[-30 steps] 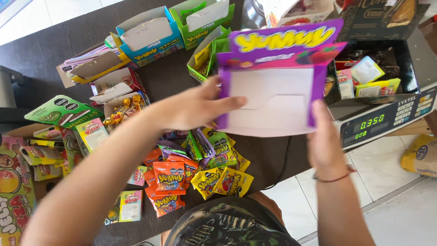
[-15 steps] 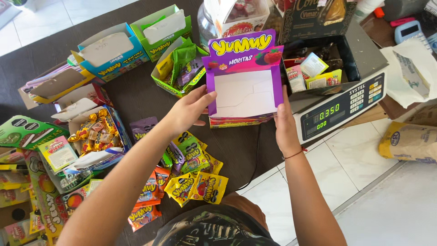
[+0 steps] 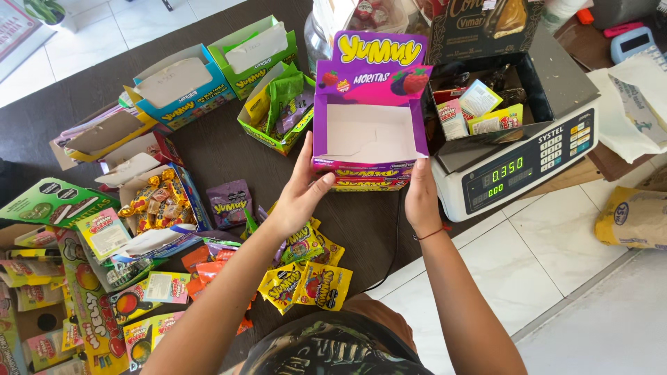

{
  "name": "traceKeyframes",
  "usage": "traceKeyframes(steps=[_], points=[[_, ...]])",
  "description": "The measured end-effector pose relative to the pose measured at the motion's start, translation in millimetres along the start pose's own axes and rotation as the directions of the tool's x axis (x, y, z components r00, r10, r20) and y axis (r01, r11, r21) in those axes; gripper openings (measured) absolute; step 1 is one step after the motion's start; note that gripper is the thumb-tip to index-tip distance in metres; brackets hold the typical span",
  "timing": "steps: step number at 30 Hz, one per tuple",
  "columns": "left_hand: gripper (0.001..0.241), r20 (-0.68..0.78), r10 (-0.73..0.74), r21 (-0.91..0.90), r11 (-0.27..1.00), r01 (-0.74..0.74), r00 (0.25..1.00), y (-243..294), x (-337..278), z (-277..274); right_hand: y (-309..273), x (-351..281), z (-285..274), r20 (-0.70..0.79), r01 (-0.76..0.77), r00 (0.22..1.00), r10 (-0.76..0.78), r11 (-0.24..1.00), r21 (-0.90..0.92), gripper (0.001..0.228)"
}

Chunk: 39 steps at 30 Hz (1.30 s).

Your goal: The person sorts various snack and candy packets by hand into cardboard display boxes on a store counter. They pick up individual packets from the counter, group them by brand, and place them into the correct open boxes, moving boxes around the workspace near a digital scale.

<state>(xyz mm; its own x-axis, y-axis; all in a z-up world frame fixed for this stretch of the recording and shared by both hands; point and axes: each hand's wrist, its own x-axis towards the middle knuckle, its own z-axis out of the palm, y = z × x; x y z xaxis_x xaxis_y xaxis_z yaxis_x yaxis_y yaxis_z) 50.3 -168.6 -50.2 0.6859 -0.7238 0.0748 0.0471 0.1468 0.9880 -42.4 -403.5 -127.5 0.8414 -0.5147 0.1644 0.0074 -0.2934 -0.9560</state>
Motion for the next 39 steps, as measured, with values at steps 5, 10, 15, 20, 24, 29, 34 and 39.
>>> traceKeyframes(steps=[5,10,15,20,24,29,34,39], points=[[0.089,-0.04,0.093,0.119,0.989,-0.087,0.995,0.2,-0.3,6.7,-17.3,-2.7,-0.7,-0.033,0.093,0.995,-0.092,0.996,0.006,0.06],[0.088,-0.046,0.081,0.116,0.99,-0.075,0.996,-14.3,-0.5,6.6,-10.5,3.0,-0.7,0.001,0.064,0.998,-0.064,0.998,-0.011,0.059],[0.091,-0.074,0.058,0.121,0.991,-0.049,0.996,-14.6,-1.3,7.8,-19.3,0.6,-2.6,-0.012,0.088,0.996,-0.088,0.995,-0.04,0.056],[0.088,-0.084,0.049,0.179,0.983,-0.034,0.995,-19.2,2.7,10.2,-21.7,4.8,-4.4,-0.055,0.13,0.989,-0.136,0.987,-0.098,0.053],[0.091,-0.09,0.038,0.235,0.972,-0.016,0.995,-24.8,3.2,6.8,-18.7,4.7,-0.6,-0.037,0.129,0.99,-0.133,0.988,-0.088,0.053],[0.086,-0.163,0.003,0.377,0.924,0.06,0.987,-24.6,5.4,4.3,-6.2,-0.1,0.1,-0.035,0.138,0.989,-0.14,0.988,-0.073,0.054],[0.102,-0.247,-0.104,0.432,0.878,0.206,0.963,-48.4,6.4,-2.2,0.2,-10.2,4.8,-0.027,0.113,0.993,-0.115,0.99,-0.08,0.059],[0.088,-0.221,-0.229,0.234,0.931,0.28,0.948,-53.3,17.4,8.2,18.6,-20.5,18.2,0.02,0.027,0.999,-0.026,0.995,-0.091,0.06]])
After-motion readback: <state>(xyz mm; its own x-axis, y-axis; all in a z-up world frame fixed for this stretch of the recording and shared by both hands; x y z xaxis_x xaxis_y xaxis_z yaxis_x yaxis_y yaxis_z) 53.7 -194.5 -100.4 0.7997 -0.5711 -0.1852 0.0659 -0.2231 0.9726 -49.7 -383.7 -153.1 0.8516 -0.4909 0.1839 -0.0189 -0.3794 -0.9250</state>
